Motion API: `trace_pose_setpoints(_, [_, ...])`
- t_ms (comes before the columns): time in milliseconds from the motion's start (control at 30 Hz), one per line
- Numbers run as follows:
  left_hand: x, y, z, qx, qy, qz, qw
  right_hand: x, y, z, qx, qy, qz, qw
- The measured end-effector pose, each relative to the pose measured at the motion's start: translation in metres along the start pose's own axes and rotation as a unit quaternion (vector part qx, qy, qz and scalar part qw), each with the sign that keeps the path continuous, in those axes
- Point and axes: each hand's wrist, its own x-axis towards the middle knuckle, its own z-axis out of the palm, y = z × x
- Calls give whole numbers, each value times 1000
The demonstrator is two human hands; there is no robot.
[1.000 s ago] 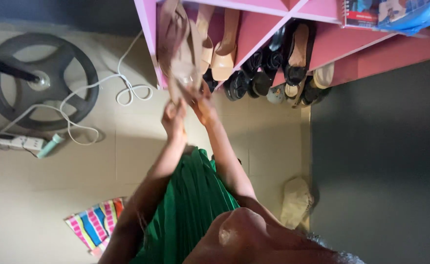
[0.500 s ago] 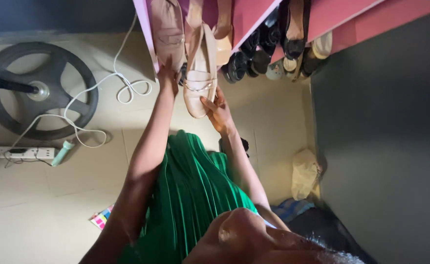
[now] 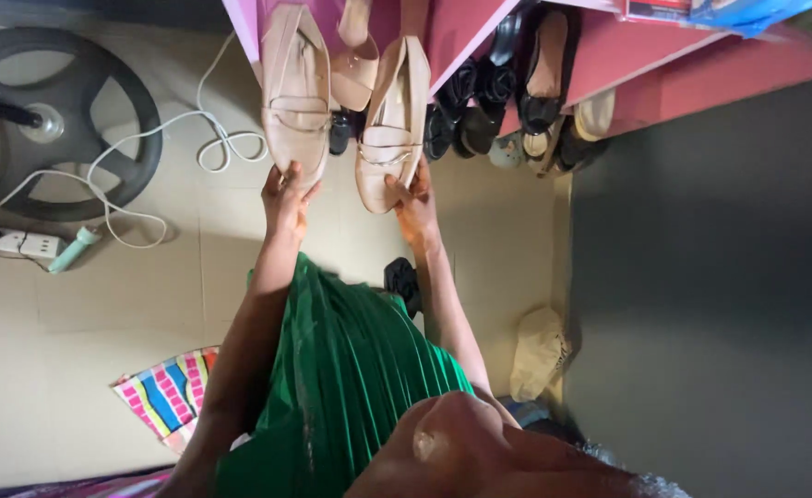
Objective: Organizing various pairs of shoes in a floor-level storage rack.
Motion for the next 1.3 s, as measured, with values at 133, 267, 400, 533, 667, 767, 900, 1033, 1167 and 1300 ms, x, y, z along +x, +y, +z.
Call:
trace_pose_setpoints(133, [-30, 24, 10, 15, -2, 37, 999, 7, 6, 5, 9, 21, 1, 1000])
trace_pose_setpoints(267, [-33, 23, 9, 28, -6, 49, 998, -2, 11, 15, 24, 22, -24, 999])
trace_pose_setpoints(400, [-22, 9, 11, 20, -16, 57, 998, -11, 3, 48, 47, 5, -14, 999])
trace_pose_setpoints(533, [-26, -14, 17, -55, -48, 45, 996, 1, 32, 61, -3, 8, -7, 1000])
trace_pose_setpoints(667, [-39, 5, 34, -39, -25, 39, 998, 19, 34, 82, -20, -15, -14, 1000])
trace_pose_setpoints(767, [-33, 5, 23, -47, -7, 21, 999, 22, 36, 85, -10, -8, -3, 1000])
trace_pose_setpoints(900, [-37, 5, 22, -44, -38, 53, 997, 22, 42, 88, -7, 18, 20, 1000])
trace_pose_setpoints(1033, [-52, -2, 20, -66, -27, 35, 997, 19, 42, 89, -43, 8, -1, 999])
trace_pose_setpoints(1167, [-66, -9, 4, -46, -48, 33, 997, 2, 21, 99, 51, -28, 48, 997])
trace_pose_setpoints(1300, [-82, 45, 19, 68, -143, 57, 986, -6, 31, 93, 51, -8, 44, 998])
